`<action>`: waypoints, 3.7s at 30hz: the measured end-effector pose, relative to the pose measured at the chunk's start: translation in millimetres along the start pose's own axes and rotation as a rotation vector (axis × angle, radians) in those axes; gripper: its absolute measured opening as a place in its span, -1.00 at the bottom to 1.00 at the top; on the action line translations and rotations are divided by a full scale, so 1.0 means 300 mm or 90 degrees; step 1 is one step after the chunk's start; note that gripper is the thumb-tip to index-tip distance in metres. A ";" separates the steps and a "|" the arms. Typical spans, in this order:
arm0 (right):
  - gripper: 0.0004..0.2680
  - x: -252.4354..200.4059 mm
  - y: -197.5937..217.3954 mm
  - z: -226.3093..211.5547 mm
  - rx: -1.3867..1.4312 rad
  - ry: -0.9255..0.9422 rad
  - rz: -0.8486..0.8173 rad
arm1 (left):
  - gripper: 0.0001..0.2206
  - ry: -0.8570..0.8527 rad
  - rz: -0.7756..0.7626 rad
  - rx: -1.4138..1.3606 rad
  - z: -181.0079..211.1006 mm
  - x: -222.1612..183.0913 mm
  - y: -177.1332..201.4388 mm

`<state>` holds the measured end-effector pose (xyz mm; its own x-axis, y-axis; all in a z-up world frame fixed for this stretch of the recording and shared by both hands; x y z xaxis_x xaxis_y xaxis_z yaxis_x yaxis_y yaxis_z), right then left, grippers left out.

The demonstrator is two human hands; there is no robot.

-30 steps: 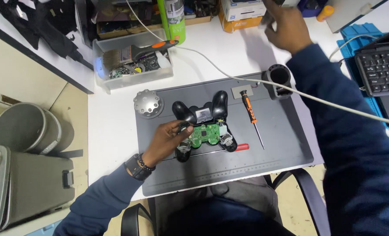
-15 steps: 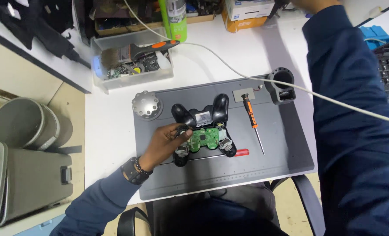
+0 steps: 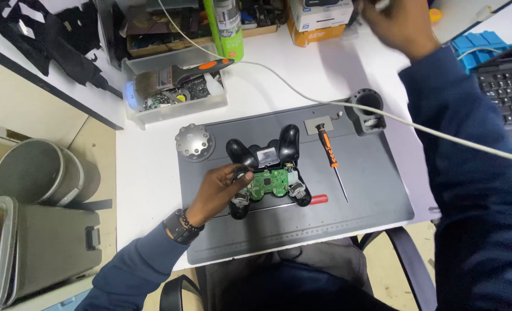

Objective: Disassembling and reassembling a game controller to repair internal components

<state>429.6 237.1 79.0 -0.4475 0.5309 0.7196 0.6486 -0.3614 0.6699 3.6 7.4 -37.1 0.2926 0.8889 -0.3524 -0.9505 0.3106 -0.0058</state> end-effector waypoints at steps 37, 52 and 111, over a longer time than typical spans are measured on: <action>-0.61 -0.341 -0.168 -1.022 0.562 -0.377 0.009 | -0.68 -0.333 0.098 0.049 0.040 -0.072 -0.053; -0.64 -0.408 -0.200 -1.009 0.620 -0.371 0.159 | -0.34 -0.348 -0.012 0.036 0.098 -0.132 -0.066; -0.86 -0.348 -0.208 -0.969 0.917 -0.372 -0.108 | -0.57 -0.088 -0.101 -0.121 0.106 -0.128 -0.070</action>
<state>256.9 -18.5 15.2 -0.5037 0.8240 0.2592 0.7908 0.5607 -0.2456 15.5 -22.5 6.3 0.4385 0.8756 -0.2027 -0.8904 0.3925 -0.2306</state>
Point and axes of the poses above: each hand's wrist, its own x-axis towards the middle knuckle, its own y-axis out of the back of the hand, z = x × y, the point moved 1 cm from there along x, towards the middle knuckle, and after that the axes turned 11 degrees about y, right-handed, at the moved point
